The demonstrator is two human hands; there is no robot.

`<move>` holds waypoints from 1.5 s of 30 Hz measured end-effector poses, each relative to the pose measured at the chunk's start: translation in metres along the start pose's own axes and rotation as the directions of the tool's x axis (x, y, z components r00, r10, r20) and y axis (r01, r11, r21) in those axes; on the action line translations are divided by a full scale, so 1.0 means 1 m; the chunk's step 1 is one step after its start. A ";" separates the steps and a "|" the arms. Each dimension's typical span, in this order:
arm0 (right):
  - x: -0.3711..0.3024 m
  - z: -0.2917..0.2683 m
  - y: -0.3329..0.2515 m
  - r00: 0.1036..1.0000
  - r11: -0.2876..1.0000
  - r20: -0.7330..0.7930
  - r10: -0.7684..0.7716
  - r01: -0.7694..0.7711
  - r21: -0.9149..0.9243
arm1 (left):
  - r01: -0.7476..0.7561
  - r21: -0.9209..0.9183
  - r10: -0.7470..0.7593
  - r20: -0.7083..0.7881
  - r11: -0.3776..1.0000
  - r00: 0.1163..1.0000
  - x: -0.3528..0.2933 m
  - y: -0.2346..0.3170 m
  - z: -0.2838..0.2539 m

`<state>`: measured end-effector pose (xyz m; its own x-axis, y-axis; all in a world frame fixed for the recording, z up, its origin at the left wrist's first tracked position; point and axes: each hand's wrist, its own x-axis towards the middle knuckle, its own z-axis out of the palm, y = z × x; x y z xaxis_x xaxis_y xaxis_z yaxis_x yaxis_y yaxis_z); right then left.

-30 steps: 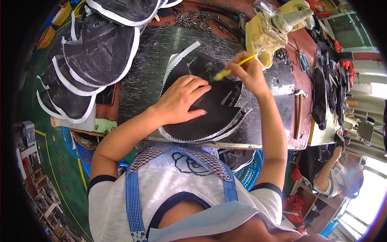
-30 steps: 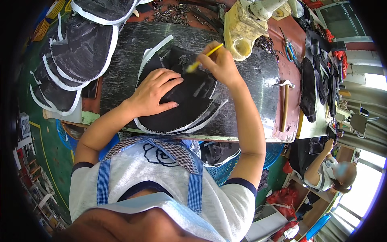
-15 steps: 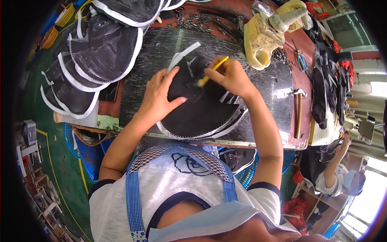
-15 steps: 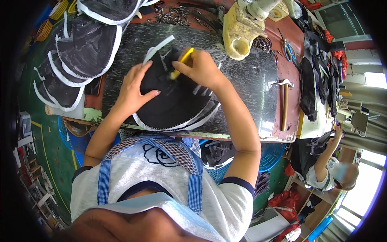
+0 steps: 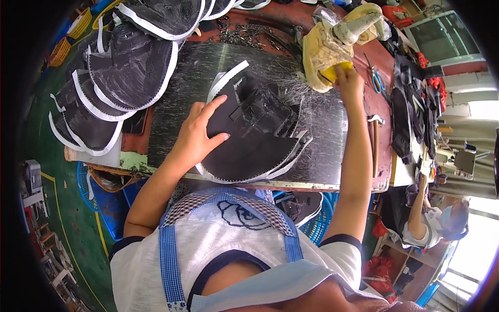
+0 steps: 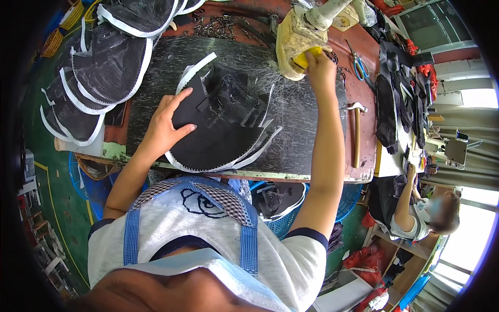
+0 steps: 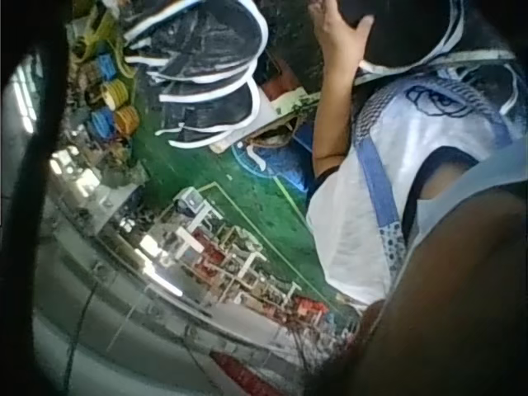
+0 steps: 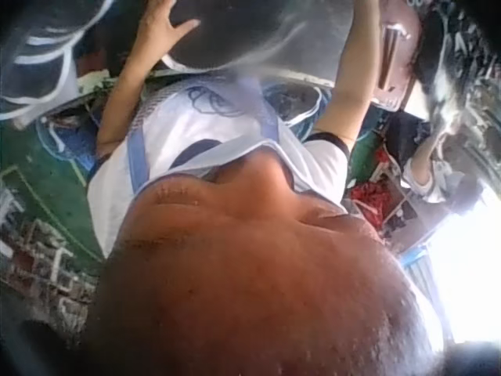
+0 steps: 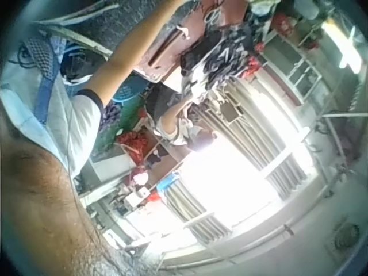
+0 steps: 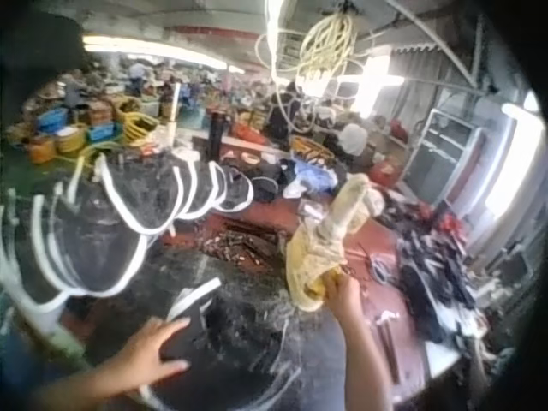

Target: Apply adhesive to the edges of shoe upper components using a handheld yellow brush.

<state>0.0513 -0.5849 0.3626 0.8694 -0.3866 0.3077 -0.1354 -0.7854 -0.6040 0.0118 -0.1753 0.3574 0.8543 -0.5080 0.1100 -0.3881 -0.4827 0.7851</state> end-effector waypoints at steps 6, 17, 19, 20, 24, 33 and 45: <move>0.011 0.001 0.017 0.979 0.946 0.091 0.183 -0.200 0.255 | -0.120 -0.438 0.056 -0.155 0.891 0.986 0.000 0.016 -0.005; -0.126 -0.007 -0.093 0.835 0.844 0.549 -0.031 -0.272 0.462 | -0.033 0.041 0.031 0.036 0.999 0.999 -0.008 0.008 0.018; -0.125 0.009 -0.073 0.954 0.911 0.296 0.038 -0.155 0.383 | -0.002 0.083 -0.006 0.090 0.997 0.996 -0.007 0.004 0.021; -0.120 0.013 -0.062 0.988 0.902 0.122 0.097 -0.139 0.409 | -0.001 0.082 -0.006 0.090 0.997 0.996 -0.007 0.004 0.021; -0.148 0.014 -0.090 0.920 0.786 0.363 0.150 -0.334 0.520 | -0.117 0.037 0.118 -0.014 0.992 0.993 -0.007 -0.001 0.016; -0.088 0.073 -0.161 0.836 0.889 0.507 -0.209 -0.053 0.455 | 0.366 -0.728 -0.276 0.247 0.580 0.929 0.002 -0.058 0.006; -0.101 0.019 -0.126 0.758 0.870 0.595 -0.266 -0.077 0.487 | 0.071 -0.307 -0.089 -0.044 0.949 0.995 0.012 -0.050 0.012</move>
<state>-0.0099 -0.4373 0.3936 0.9780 0.2040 -0.0436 0.0467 -0.4178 -0.9073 0.0375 -0.1660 0.3125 0.8997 -0.4313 0.0666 -0.2016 -0.2753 0.9400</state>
